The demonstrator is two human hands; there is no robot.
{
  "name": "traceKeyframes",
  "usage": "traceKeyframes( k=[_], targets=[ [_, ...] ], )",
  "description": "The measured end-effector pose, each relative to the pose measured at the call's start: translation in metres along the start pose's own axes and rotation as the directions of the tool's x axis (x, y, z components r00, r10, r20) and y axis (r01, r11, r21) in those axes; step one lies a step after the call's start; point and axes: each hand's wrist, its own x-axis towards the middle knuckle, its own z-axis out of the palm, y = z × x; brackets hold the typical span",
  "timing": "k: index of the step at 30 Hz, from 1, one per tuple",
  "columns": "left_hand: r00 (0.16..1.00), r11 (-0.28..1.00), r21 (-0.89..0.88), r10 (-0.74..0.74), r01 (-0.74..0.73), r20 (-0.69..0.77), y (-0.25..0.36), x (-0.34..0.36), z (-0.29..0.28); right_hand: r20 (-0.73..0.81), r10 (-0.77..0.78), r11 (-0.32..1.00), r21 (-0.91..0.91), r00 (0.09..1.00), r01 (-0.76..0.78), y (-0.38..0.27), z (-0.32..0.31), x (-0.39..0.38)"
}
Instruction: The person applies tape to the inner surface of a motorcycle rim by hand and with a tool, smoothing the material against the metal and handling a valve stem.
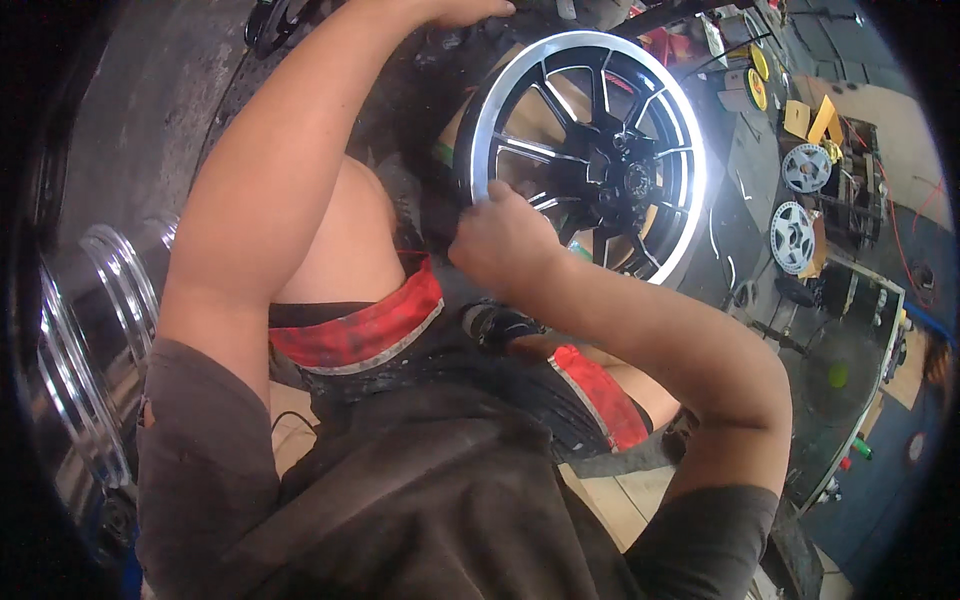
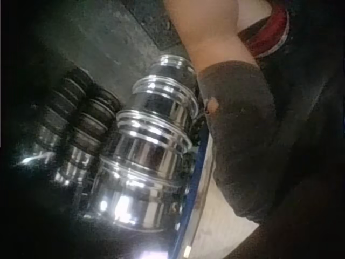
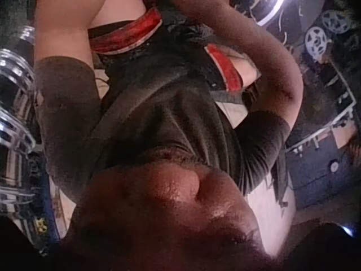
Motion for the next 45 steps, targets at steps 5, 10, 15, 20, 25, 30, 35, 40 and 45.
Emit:
traceKeyframes(
  k=[5, 10, 15, 20, 25, 30, 35, 40, 45],
  targets=[
    [0.994, 0.997, -0.013, -0.077, 0.078, 0.079, 0.006, -0.002, -0.002, -0.244, 0.238, 0.971, 0.085, 0.940, -0.224, 0.059, -0.020, 0.020],
    [0.999, 0.998, 0.038, 0.044, -0.043, -0.029, 0.015, 0.007, 0.008, -0.493, 0.510, 0.858, 0.228, 0.704, -0.461, 0.134, -0.003, 0.060],
    [0.995, 0.998, -0.001, -0.069, 0.069, 0.075, 0.006, 0.008, 0.005, -0.380, 0.481, 0.876, 0.164, 0.790, -0.454, 0.096, -0.009, 0.068],
    [0.990, 0.989, 0.052, 0.141, -0.142, 0.010, -0.012, 0.029, 0.020, -0.364, 0.112, 0.977, -0.127, 0.924, -0.169, 0.011, 0.009, 0.030],
    [0.992, 0.995, 0.005, 0.095, -0.095, 0.080, -0.007, 0.018, 0.014, -0.198, 0.074, 0.994, 0.088, 0.977, -0.057, -0.027, 0.049, -0.034],
    [0.969, 0.965, 0.110, 0.226, -0.237, 0.102, -0.027, 0.015, 0.039, 0.075, 0.190, 0.888, 0.412, 0.979, -0.204, -0.025, 0.098, -0.119],
    [0.852, 0.912, 0.212, 0.218, -0.352, 0.477, 0.034, -0.032, 0.060, 0.173, 0.808, 0.211, 0.808, 0.563, -0.550, 0.036, 0.147, -0.213],
    [0.954, 0.920, 0.353, 0.062, -0.169, 0.294, 0.032, -0.040, 0.079, 0.480, 0.857, -0.364, 0.822, 0.189, -0.437, 0.051, 0.232, -0.229],
    [0.910, 0.863, 0.445, 0.042, -0.241, 0.413, 0.048, -0.009, 0.073, 0.432, 0.791, -0.272, 0.883, 0.434, -0.382, 0.019, 0.251, -0.220]
  ],
)
